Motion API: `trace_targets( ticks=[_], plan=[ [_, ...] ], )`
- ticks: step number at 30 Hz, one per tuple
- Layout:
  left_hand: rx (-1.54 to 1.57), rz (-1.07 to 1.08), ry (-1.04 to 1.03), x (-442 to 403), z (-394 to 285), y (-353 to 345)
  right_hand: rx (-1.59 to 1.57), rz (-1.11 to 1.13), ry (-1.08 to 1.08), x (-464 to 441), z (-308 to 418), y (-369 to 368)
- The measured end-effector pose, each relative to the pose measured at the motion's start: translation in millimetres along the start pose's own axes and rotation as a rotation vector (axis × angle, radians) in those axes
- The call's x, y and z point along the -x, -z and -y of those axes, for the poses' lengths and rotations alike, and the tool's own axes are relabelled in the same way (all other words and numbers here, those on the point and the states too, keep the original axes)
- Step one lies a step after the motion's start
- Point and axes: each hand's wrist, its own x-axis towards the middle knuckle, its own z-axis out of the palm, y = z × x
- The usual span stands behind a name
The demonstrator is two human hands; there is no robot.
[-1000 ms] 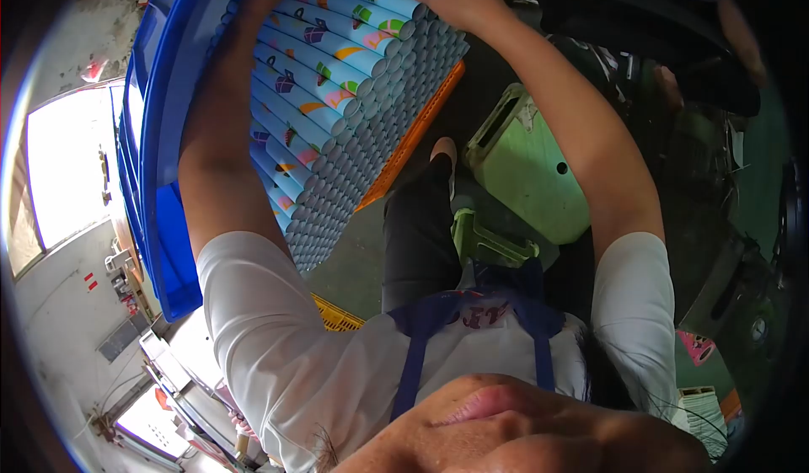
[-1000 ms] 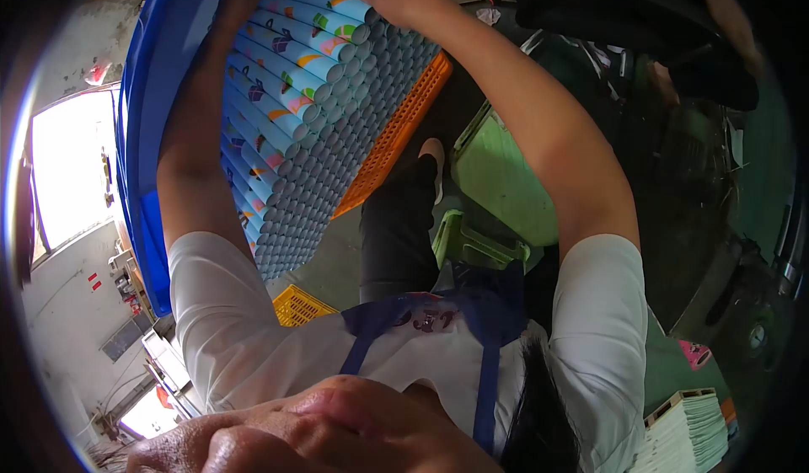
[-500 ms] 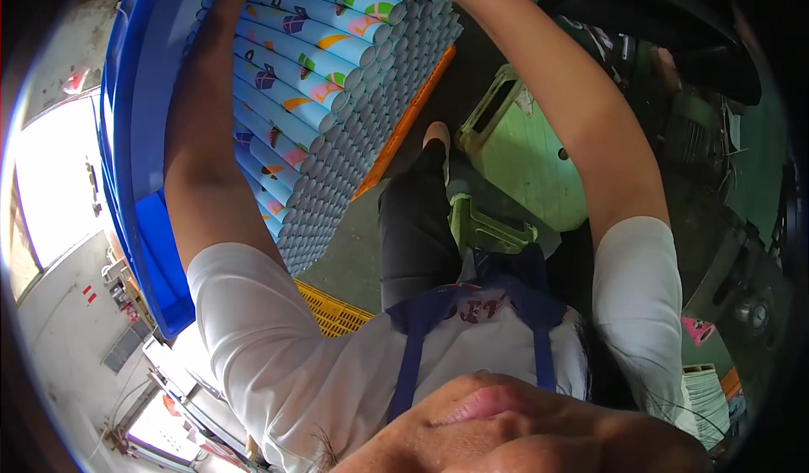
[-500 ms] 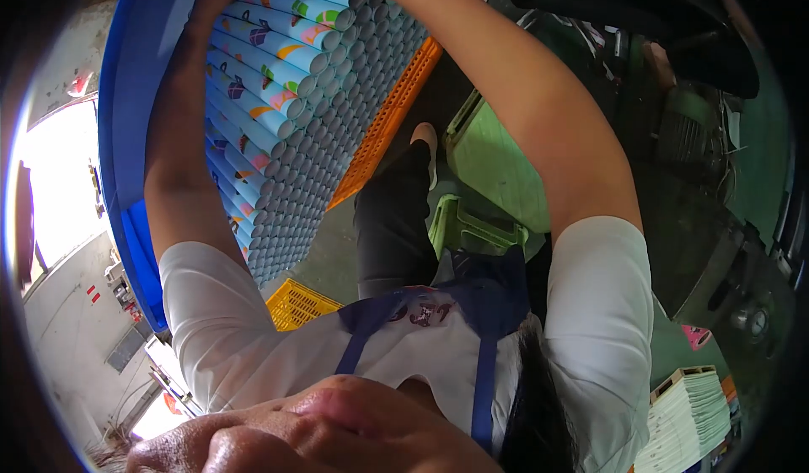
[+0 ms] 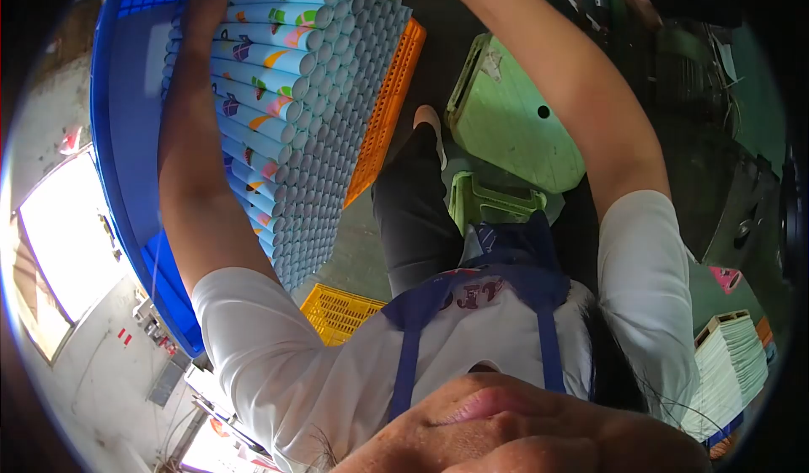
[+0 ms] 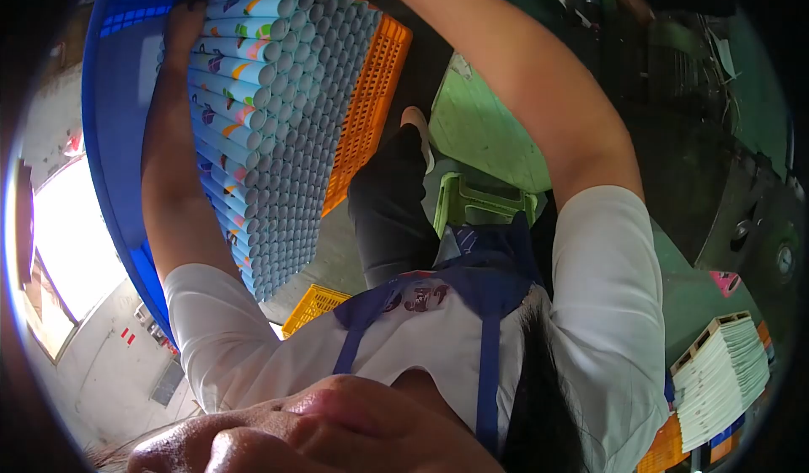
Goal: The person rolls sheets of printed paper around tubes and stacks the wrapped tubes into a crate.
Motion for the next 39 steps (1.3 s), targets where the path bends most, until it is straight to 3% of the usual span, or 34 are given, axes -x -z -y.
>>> trace_targets(
  ticks=[2, 7, 10, 12, 14, 17, 19, 21, 22, 24, 26, 29, 33, 39],
  plan=[
    [-0.022, 0.025, 0.044, -2, -8, 1, 0.054, -0.007, -0.102, 13, 1, -9],
    [-0.146, 0.024, 0.025, -3, -6, -2, -0.048, -0.163, -0.056, 44, 16, 0],
    [-0.203, 0.032, 0.095, -6, -11, -11, 0.007, -0.243, 0.349, 57, -35, 30],
    [-0.212, -0.009, 0.092, -35, 39, -35, 0.112, -0.284, 0.485, 96, -50, 63],
    [-0.210, -0.035, 0.090, -32, 41, -30, 0.041, -0.259, 0.348, 148, -62, 92],
    [-0.101, -0.211, 0.049, 21, -25, 14, 0.101, -0.364, 0.262, 220, -66, 111],
    [0.188, -0.468, -0.251, 59, -80, 30, 0.100, -0.407, 0.210, 260, -72, 118],
    [0.412, -0.388, -0.582, 92, -141, 48, 0.202, -0.410, 0.139, 292, -74, 122],
    [0.422, -0.395, -0.593, 103, -159, 50, 0.210, -0.424, 0.142, 305, -66, 122],
    [0.258, -0.215, -0.578, 116, -196, 44, 0.292, -0.515, 0.252, 332, -45, 126],
    [0.078, -0.218, -0.607, 105, -197, 26, 0.375, -0.620, 0.307, 362, -22, 138],
    [0.077, -0.171, -0.519, 99, -209, 20, 0.724, -0.817, 0.420, 409, 14, 174],
    [0.014, -0.161, -0.529, 92, -214, 21, 0.747, -0.905, 0.294, 460, 28, 197],
    [-0.161, 0.029, -0.417, 78, -226, 28, 1.109, -1.023, 0.399, 487, 24, 286]
  ],
)
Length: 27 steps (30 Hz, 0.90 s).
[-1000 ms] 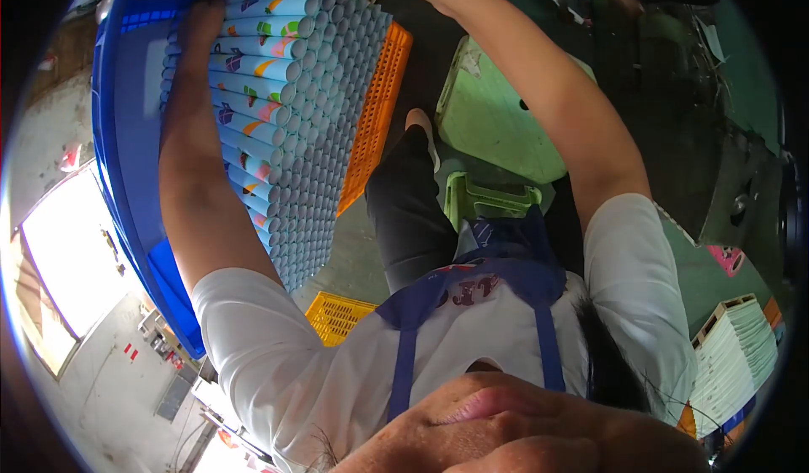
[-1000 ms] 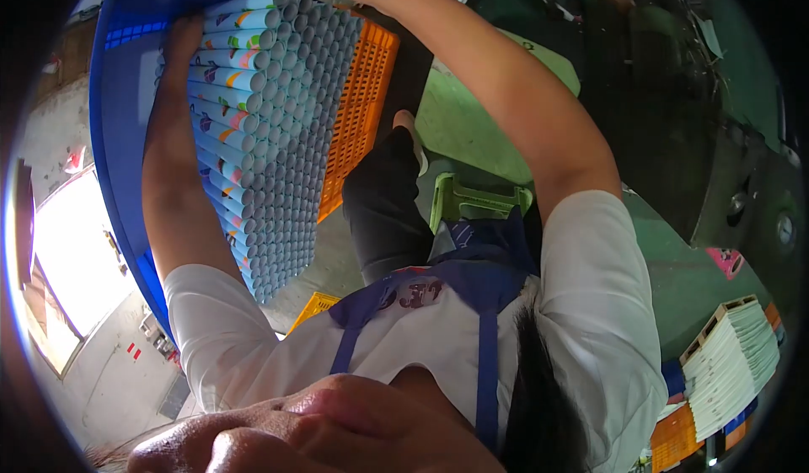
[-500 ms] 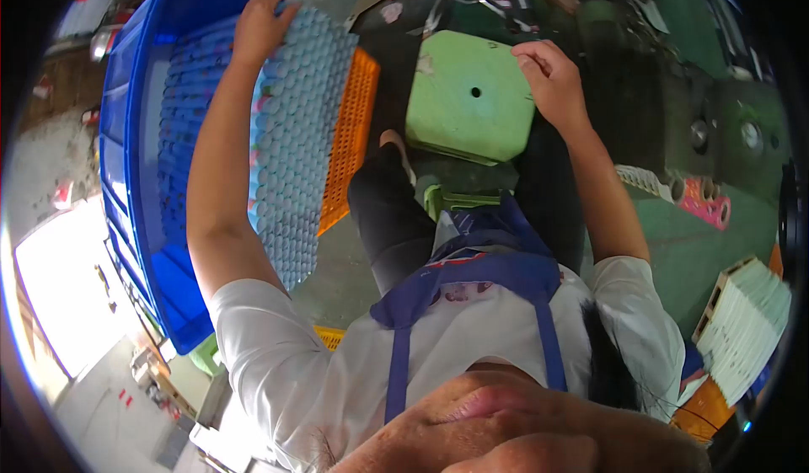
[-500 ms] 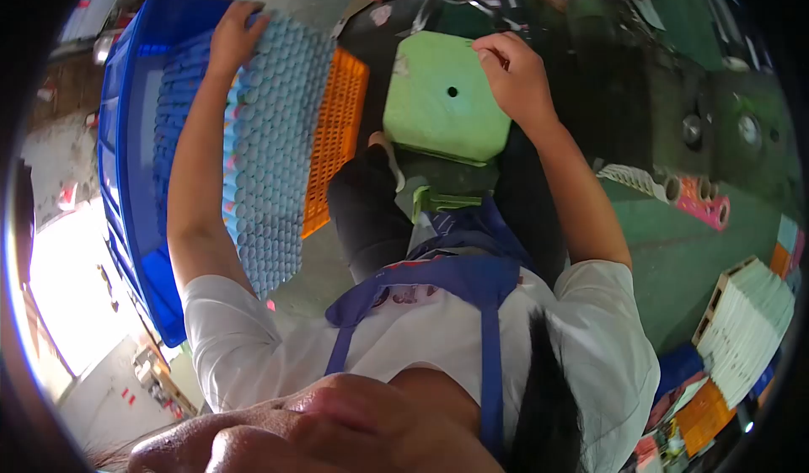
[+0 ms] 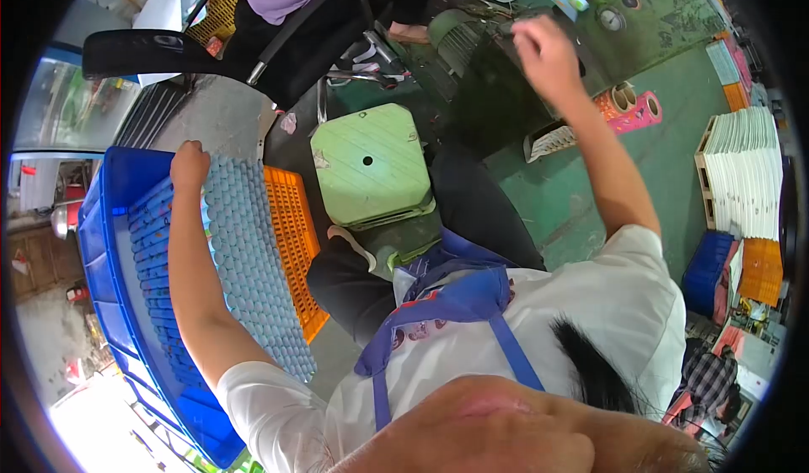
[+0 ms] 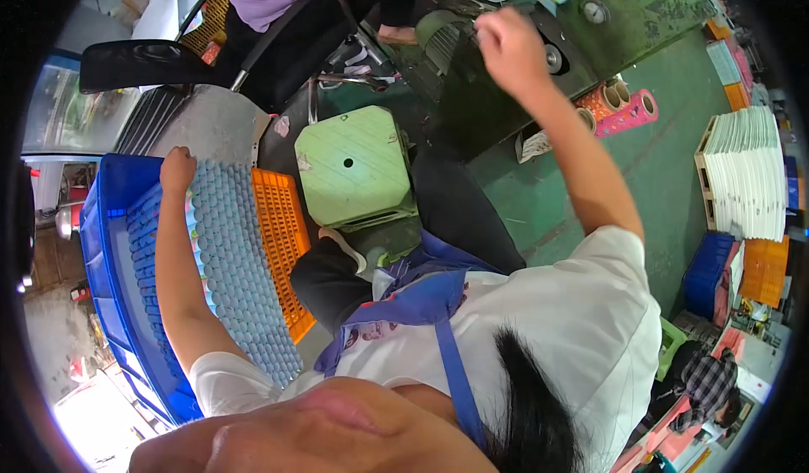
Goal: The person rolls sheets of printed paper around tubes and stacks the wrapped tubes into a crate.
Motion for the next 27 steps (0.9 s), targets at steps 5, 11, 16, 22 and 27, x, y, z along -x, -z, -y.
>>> trace_targets(
  ticks=[5, 11, 16, 22, 27],
  plan=[
    [-0.076, -0.001, 0.007, -2, -15, -7, 0.594, 0.146, -0.291, -100, -121, 27],
    [-0.093, -0.011, -0.003, -6, -2, -8, 0.164, 0.818, -0.579, -140, -382, 16],
    [-0.047, -0.067, -0.173, -14, 8, -10, -0.074, 0.817, -0.574, -120, -402, 16],
    [-0.238, 0.161, -0.349, -42, 45, -23, 0.283, 0.805, -0.551, -42, -373, 80],
    [-0.259, 0.380, -0.272, -53, 36, -21, 0.478, 0.746, -0.587, 90, -303, 193]
  ],
)
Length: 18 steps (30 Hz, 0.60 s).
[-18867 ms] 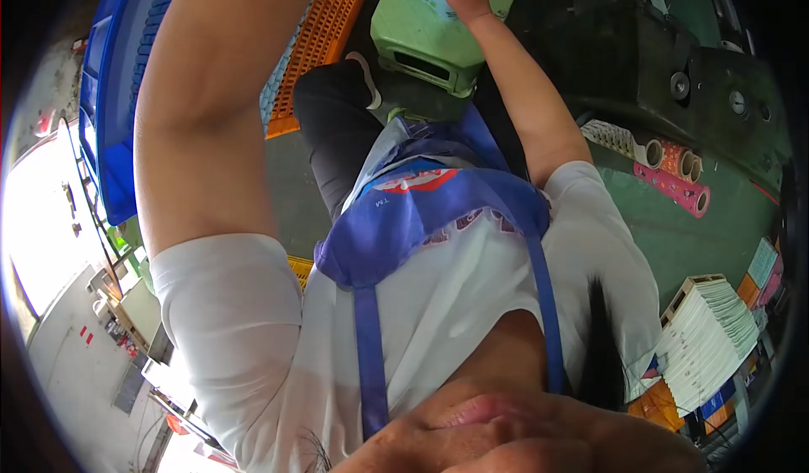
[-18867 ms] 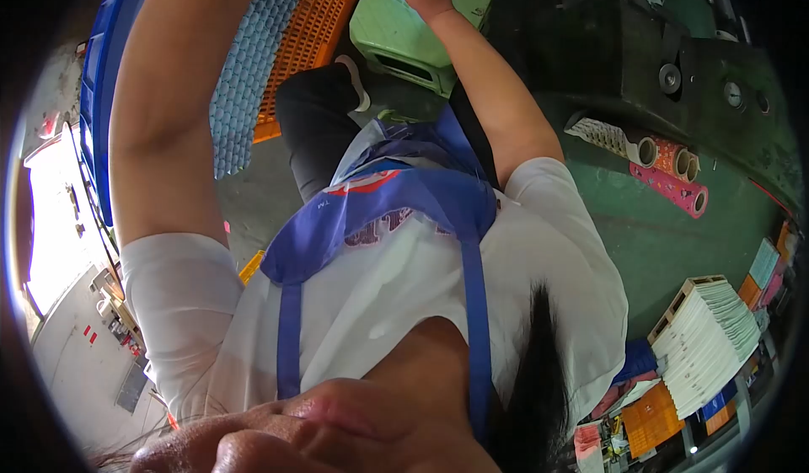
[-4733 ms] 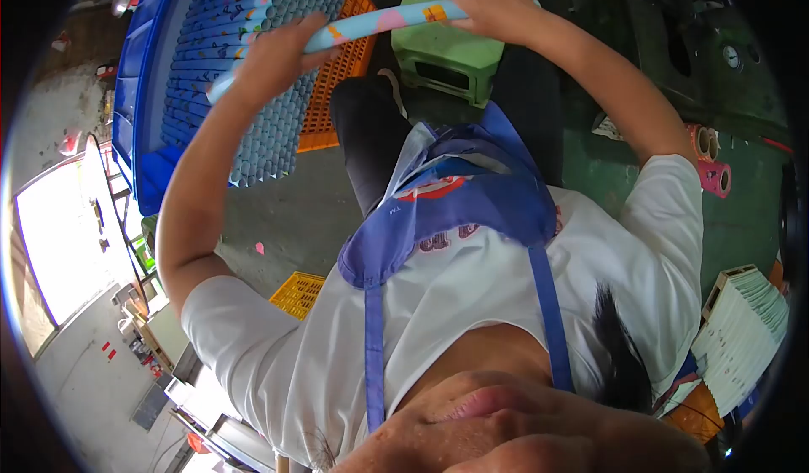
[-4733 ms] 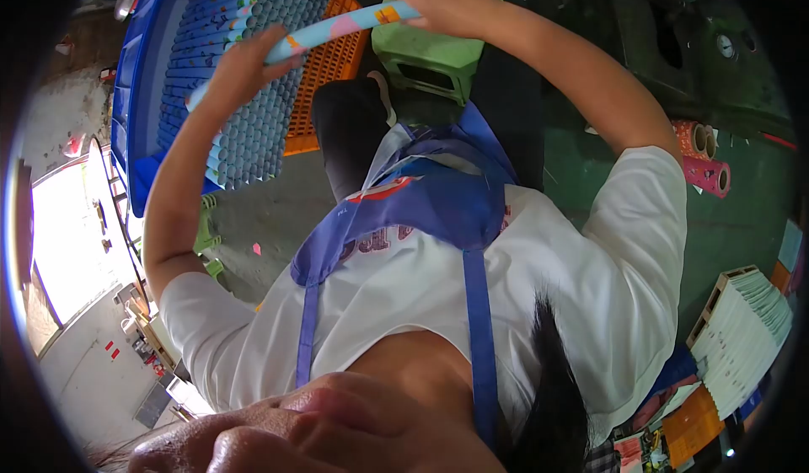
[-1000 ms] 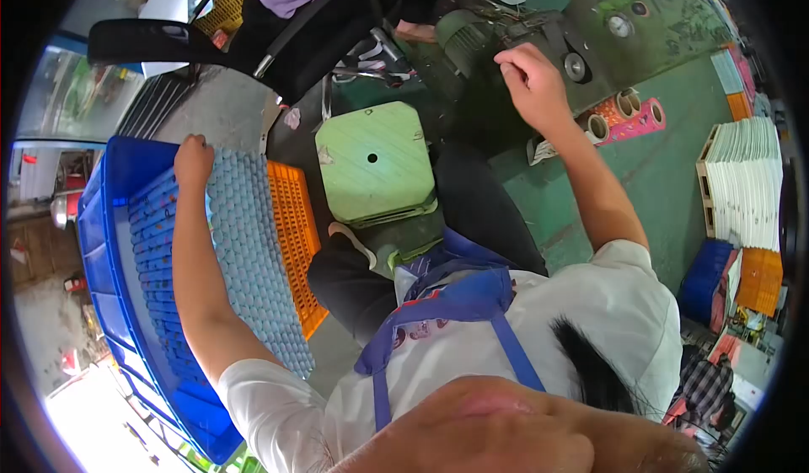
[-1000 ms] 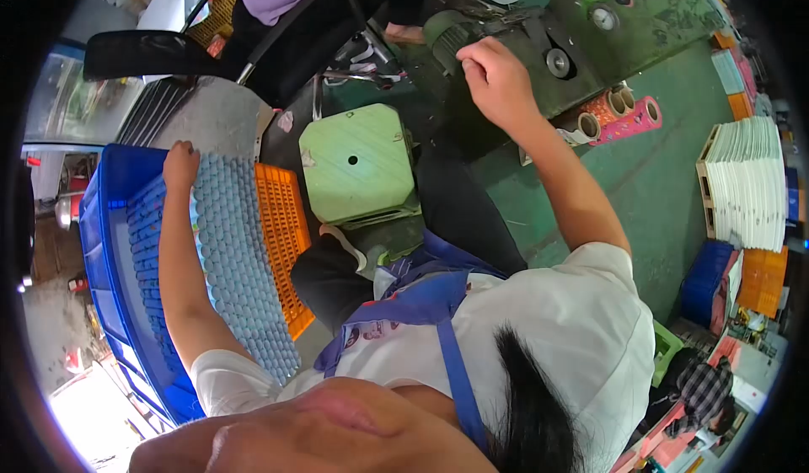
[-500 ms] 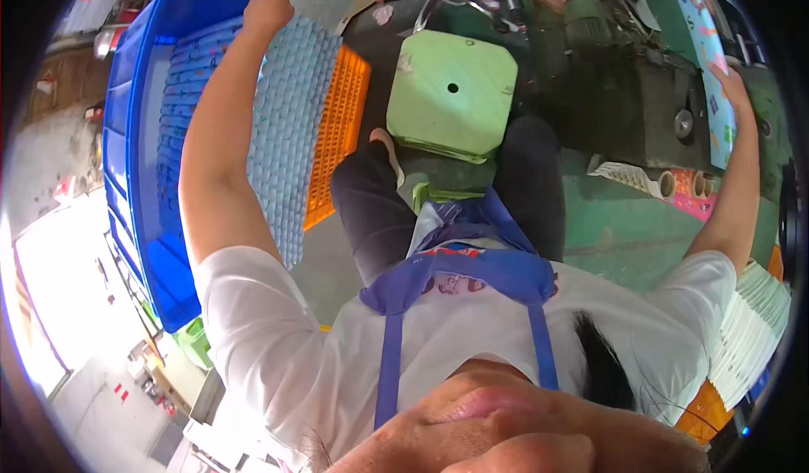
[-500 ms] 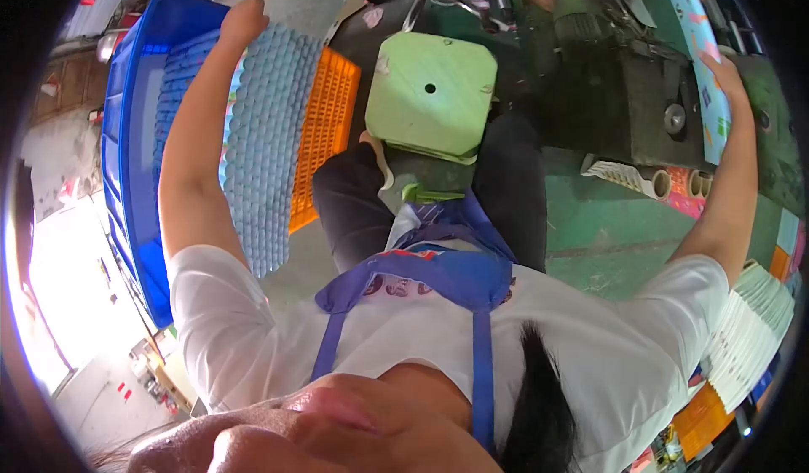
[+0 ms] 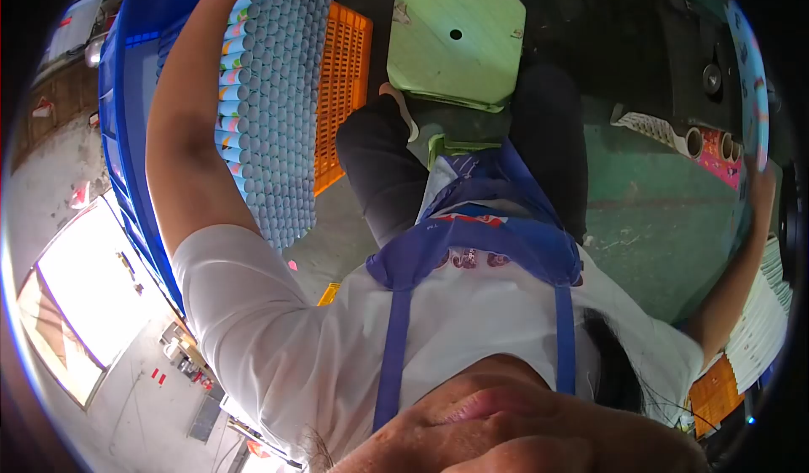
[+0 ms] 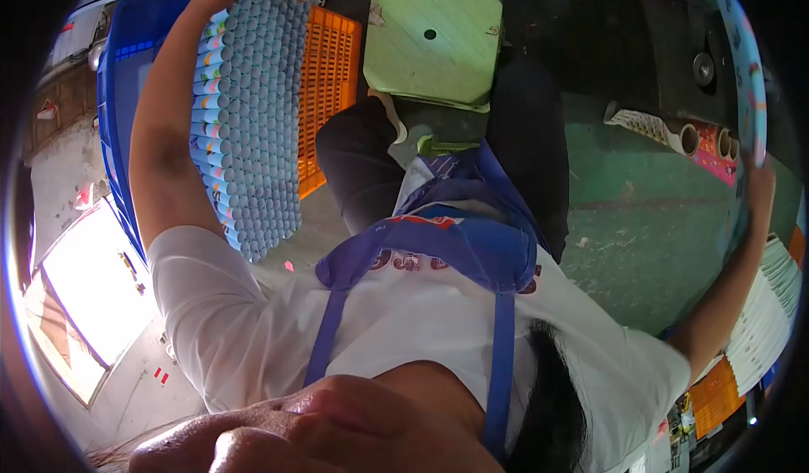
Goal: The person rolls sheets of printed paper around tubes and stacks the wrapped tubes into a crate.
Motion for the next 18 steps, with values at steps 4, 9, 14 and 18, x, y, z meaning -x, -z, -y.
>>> trace_targets(
  ticks=[4, 9, 14, 18],
  plan=[
    [0.009, -0.054, -0.132, -6, 33, -8, 0.051, -0.094, -0.073, 122, 43, -13],
    [0.762, -0.118, -0.063, 28, 33, 16, -0.511, -0.393, 0.074, 156, 176, -35],
    [0.838, -0.788, -0.050, 60, 17, 9, -1.151, -0.236, 0.312, 109, 351, -71],
    [0.729, -1.033, 0.075, 151, -98, 38, -1.382, -0.250, 0.707, 77, 462, -138]
  ],
)
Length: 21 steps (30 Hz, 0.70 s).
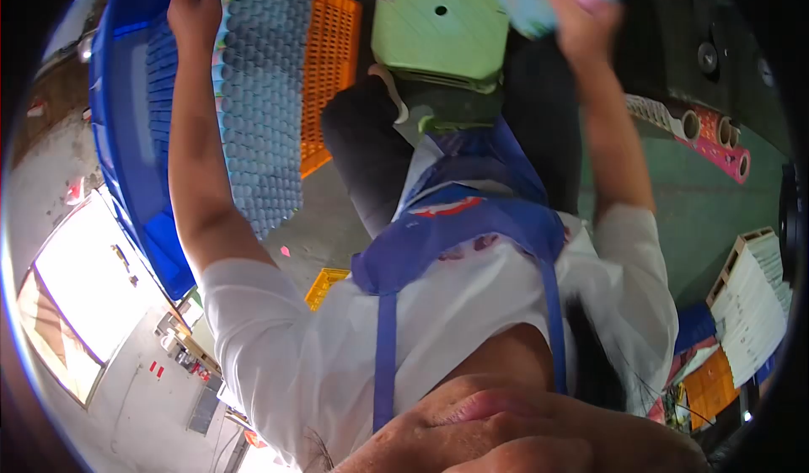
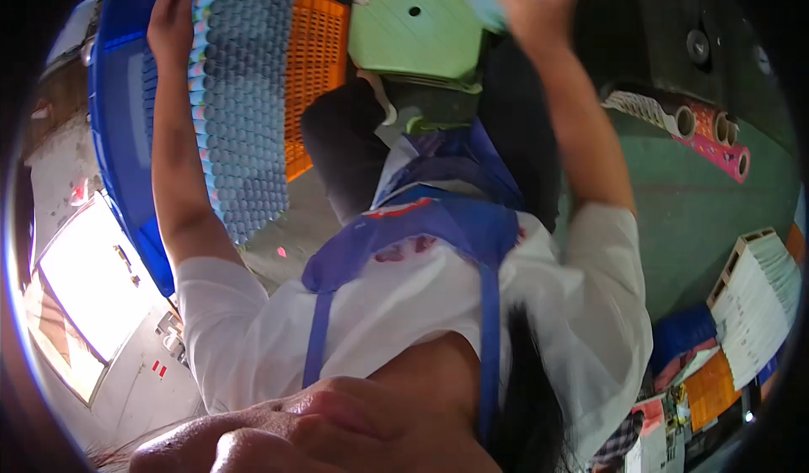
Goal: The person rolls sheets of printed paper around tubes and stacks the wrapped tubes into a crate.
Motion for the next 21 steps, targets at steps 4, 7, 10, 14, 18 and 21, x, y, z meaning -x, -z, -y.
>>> trace_targets(
  ticks=[4, 7, 10, 14, 18, 21],
  plan=[
    [0.056, 0.133, 0.098, 122, -125, -2, -0.234, -0.106, -0.098, -14, 3, -104],
    [0.200, 0.234, 0.353, 214, -173, -22, -0.189, -0.036, -0.097, -5, -37, -129],
    [0.324, 0.226, 0.582, 266, -205, -38, -0.159, -0.016, -0.099, 10, -66, -148],
    [0.467, 0.175, 0.730, 288, -224, -52, -0.136, -0.060, -0.088, 24, -87, -163],
    [0.509, 0.106, 0.777, 285, -219, -58, -0.099, -0.073, -0.041, 39, -89, -163],
    [0.499, 0.095, 0.782, 285, -218, -58, -0.097, -0.050, -0.010, 40, -84, -163]
  ],
)
